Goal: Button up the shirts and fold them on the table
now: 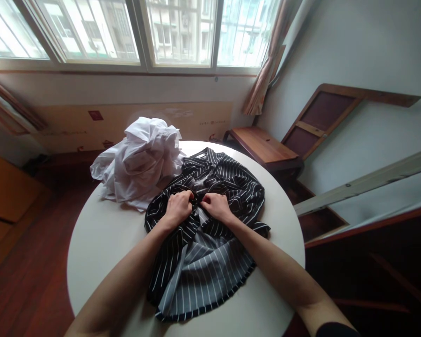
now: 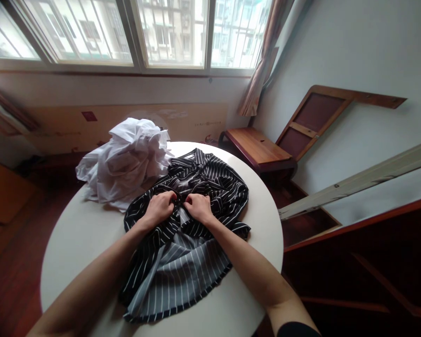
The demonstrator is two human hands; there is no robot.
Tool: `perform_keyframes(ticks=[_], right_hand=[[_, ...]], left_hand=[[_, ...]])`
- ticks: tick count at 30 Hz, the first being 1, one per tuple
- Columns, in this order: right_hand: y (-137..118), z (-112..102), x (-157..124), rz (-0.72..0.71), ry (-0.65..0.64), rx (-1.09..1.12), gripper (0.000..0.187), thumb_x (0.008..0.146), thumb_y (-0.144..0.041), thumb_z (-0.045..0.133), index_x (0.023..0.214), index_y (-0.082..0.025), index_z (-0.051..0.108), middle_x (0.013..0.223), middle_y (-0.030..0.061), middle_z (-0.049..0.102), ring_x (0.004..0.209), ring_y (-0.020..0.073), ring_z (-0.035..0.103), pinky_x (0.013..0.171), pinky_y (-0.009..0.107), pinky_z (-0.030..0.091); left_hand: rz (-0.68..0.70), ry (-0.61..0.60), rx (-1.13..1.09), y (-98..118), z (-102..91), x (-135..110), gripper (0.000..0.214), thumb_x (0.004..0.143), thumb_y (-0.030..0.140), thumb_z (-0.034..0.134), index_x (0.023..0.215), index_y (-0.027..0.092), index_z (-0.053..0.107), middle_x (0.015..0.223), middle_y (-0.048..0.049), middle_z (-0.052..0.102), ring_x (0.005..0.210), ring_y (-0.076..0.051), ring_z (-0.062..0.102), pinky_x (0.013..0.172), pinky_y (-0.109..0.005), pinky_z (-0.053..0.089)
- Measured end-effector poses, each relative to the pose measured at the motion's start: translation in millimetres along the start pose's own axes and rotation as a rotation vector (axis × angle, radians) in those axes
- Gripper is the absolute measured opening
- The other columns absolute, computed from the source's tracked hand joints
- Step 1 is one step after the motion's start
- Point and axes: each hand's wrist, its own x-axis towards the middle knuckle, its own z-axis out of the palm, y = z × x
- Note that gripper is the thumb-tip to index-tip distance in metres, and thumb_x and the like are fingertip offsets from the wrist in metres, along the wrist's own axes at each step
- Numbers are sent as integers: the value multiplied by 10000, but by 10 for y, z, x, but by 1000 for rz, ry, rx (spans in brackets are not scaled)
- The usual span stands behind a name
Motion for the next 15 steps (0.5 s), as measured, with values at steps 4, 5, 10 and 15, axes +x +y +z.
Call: perform_keyframes(ticks=[4, 5, 10, 15], right_hand=[[-49, -33, -70, -116, 48, 222, 89, 792, -242, 591, 734, -185, 628, 792, 23, 655, 777, 160, 583, 768, 301, 411], [-66, -42, -91, -148, 57, 303, 80, 795, -241, 584, 758, -182, 625, 807, 24, 652, 777, 153, 584, 757, 286, 423], [-201, -43, -209, -171, 132, 480, 110, 817, -240, 553, 862, -187, 638, 873, 33, 668, 810, 159, 607, 778, 295, 456], [-287, -14, -278, -175, 121, 584, 131, 818, -250, 562, 861, -192, 671, 916, 48, 691, 871, 183, 628, 826, 315, 473]], left_hand=[[-52, 55, 23, 17, -29, -26, 312, 719, 95, 506, 998, 203, 598, 943, -89, 655, 898, -253, 606, 789, -365, 423], [-47, 84, 27, 31, -35, -27, 320, 711, 96, 509, 998, 202, 602, 958, -95, 648, 921, -257, 597, 799, -369, 421], [-66, 85, -327, 78, -74, 12, 195, 751, 186, 509, 862, 192, 669, 874, -62, 678, 830, -207, 613, 742, -302, 442], [-136, 7, -703, 28, -76, 59, 284, 788, 388, 540, 768, 167, 718, 732, -43, 704, 676, -172, 624, 611, -251, 440]])
